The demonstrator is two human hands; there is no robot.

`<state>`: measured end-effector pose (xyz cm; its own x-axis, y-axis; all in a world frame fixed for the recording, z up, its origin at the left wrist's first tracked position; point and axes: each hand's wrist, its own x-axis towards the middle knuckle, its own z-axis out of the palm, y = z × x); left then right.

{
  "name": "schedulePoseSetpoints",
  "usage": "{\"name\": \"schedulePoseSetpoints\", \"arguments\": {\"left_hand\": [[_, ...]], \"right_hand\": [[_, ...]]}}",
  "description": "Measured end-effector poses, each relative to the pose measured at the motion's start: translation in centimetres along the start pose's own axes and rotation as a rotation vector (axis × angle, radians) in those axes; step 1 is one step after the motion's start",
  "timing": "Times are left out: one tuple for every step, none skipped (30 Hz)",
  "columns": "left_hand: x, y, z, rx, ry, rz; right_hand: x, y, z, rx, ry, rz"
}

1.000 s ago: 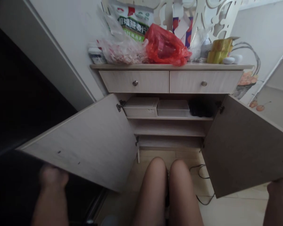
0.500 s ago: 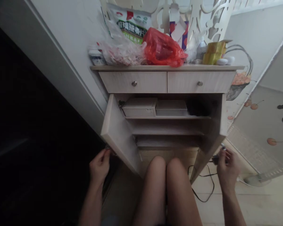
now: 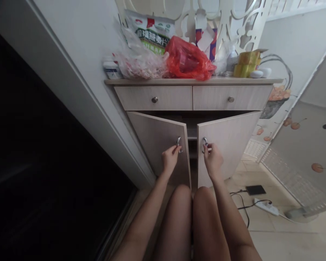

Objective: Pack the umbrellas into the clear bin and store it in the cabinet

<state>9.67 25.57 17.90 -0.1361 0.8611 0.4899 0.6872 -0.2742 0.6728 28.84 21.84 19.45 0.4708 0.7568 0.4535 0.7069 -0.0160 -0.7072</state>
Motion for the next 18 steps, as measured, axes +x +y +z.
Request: {"name": "schedulePoseSetpoints", "arguments": {"left_hand": [[0.7, 0.4, 0.7, 0.018, -0.006, -0.004], [1.4, 0.7, 1.2, 0.036, -0.011, -0.008], [1.9, 1.0, 1.8, 0.053, -0.016, -0.013], [2.5, 1.2, 2.2, 0.07, -0.022, -0.02], [2.9, 1.4, 2.6, 0.085, -0.028, -0.029], [3.3, 1.5, 2.9, 0.099, -0.034, -0.038], [3.8, 1.6, 3.2, 0.112, -0.041, -0.045], [4.1, 1.8, 3.5, 0.124, -0.047, -0.05], [4.5, 1.8, 3.8, 0.136, -0.053, -0.052], [4.9, 1.9, 4.1, 0.148, -0.058, -0.054], [5.2, 2.0, 4.4, 0.158, -0.062, -0.056], [5.6, 2.1, 4.7, 0.168, -0.064, -0.059], [5.9, 2.1, 5.0, 0.178, -0.064, -0.063], [6.2, 2.2, 5.2, 0.187, -0.063, -0.067], [6.5, 2.3, 5.4, 0.197, -0.061, -0.071], [6.8, 2.3, 5.6, 0.205, -0.059, -0.074], [7.0, 2.4, 5.7, 0.211, -0.06, -0.074], [7.2, 2.5, 5.8, 0.215, -0.063, -0.072]], "right_hand": [[0.7, -0.4, 0.8, -0.016, -0.017, 0.004], [1.3, -0.8, 1.6, -0.029, -0.032, 0.002], [1.9, -1.1, 2.3, -0.039, -0.041, -0.004], [2.4, -1.4, 2.9, -0.048, -0.044, -0.013], [2.9, -1.6, 3.5, -0.055, -0.043, -0.023], [3.3, -1.7, 4.1, -0.063, -0.039, -0.03], [3.7, -1.9, 4.6, -0.072, -0.035, -0.032], [4.0, -2.0, 5.0, -0.079, -0.033, -0.034], [4.4, -2.1, 5.5, -0.083, -0.031, -0.035], [4.7, -2.2, 5.9, -0.084, -0.034, -0.038], [5.0, -2.2, 6.3, -0.084, -0.037, -0.04], [5.3, -2.3, 6.6, -0.085, -0.041, -0.041], [5.6, -2.3, 6.9, -0.087, -0.046, -0.04], [5.9, -2.3, 7.2, -0.089, -0.051, -0.038], [6.2, -2.4, 7.5, -0.09, -0.058, -0.035], [6.5, -2.3, 7.7, -0.091, -0.064, -0.033], [6.7, -2.3, 8.0, -0.092, -0.067, -0.035], [6.9, -2.3, 8.2, -0.093, -0.067, -0.04]]}}
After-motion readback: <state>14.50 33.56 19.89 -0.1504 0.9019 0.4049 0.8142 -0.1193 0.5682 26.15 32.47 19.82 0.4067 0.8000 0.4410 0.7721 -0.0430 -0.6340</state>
